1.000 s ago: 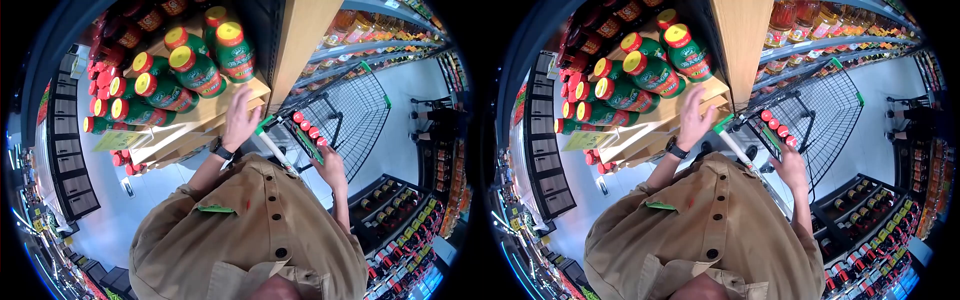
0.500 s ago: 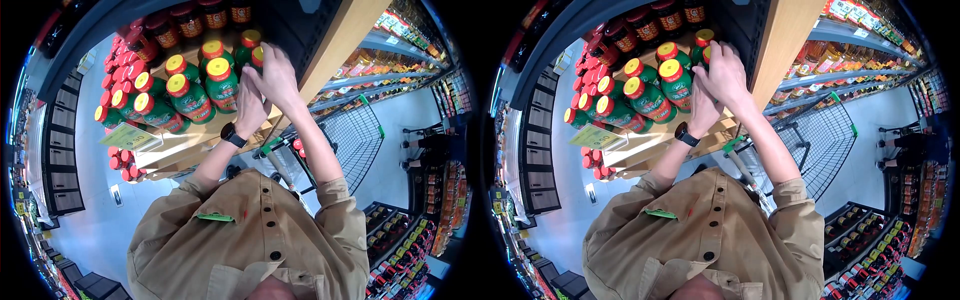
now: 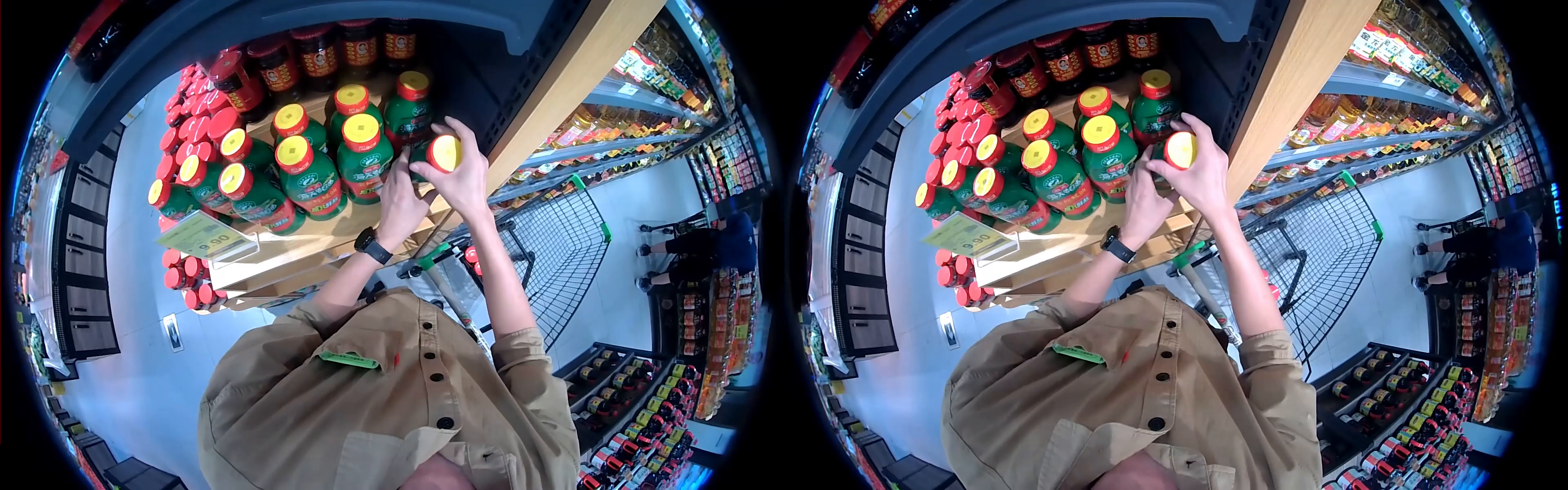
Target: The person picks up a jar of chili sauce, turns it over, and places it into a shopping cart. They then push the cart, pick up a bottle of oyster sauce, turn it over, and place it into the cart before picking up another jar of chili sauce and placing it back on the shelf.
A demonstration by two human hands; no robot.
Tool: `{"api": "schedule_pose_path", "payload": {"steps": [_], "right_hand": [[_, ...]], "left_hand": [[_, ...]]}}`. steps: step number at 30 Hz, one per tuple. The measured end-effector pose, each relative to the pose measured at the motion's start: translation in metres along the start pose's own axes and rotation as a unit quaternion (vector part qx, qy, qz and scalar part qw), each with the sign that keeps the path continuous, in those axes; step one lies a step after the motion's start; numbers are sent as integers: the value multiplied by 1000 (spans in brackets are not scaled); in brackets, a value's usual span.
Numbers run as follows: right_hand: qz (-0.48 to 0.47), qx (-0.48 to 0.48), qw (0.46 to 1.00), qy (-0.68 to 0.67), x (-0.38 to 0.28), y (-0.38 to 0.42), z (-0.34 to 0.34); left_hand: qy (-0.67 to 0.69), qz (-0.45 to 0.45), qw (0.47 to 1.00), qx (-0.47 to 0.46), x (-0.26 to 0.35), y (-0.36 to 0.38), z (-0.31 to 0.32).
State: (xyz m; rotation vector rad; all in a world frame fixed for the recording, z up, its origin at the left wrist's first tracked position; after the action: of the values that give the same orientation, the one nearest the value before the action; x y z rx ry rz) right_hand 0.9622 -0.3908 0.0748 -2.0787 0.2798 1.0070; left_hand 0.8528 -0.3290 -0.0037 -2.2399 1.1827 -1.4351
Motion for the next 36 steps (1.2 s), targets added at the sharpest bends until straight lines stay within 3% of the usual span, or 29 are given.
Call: {"api": "schedule_pose_path", "payload": {"steps": [3, 11, 16, 18, 20, 24, 27, 31, 32, 35, 36], "right_hand": [[-10, 5, 998, -58, 8, 16, 0], [-86, 89, 992, -25, -11, 51, 18], [-152, 92, 984, 5, -22, 61, 16], [-135, 90, 987, -15, -29, 62, 11], [-128, 85, 988, -13, -43, 62, 1], [-116, 65, 991, -27, -95, 64, -28], [-128, 41, 991, -28, -119, 67, -46], [-24, 27, 996, -81, -129, 69, -72], [-3, 44, 990, -132, -124, 70, -73], [73, 35, 982, -171, -101, 85, -86], [105, 16, 975, -197, -90, 95, -88]], "left_hand": [[52, -29, 998, -26, -19, 4, 8], [201, -97, 975, -12, -39, 9, 9], [249, -40, 968, 14, -43, 15, 8], [230, -31, 973, -8, -41, 22, 6], [224, -33, 974, -27, -24, 27, -5], [257, 56, 965, -7, 27, 29, -35], [258, -1, 962, -89, 56, 30, -53], [251, -5, 962, -108, 81, 43, -60], [283, -41, 951, -115, 86, 47, -58], [410, -94, 879, -222, 97, 52, -52], [462, -76, 862, -194, 107, 48, -56]]}}
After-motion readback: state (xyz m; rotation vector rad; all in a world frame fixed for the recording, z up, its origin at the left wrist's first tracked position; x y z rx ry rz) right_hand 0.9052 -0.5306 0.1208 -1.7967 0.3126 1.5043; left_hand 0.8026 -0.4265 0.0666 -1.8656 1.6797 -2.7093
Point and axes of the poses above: each hand's wrist, its own y-axis away from the middle knuckle, its own z-axis out of the palm, x = y × z, the point moved 5 cm from there along -y, towards the middle knuckle, and after that the axes turned 1 degree about z, right-handed, at the moved point
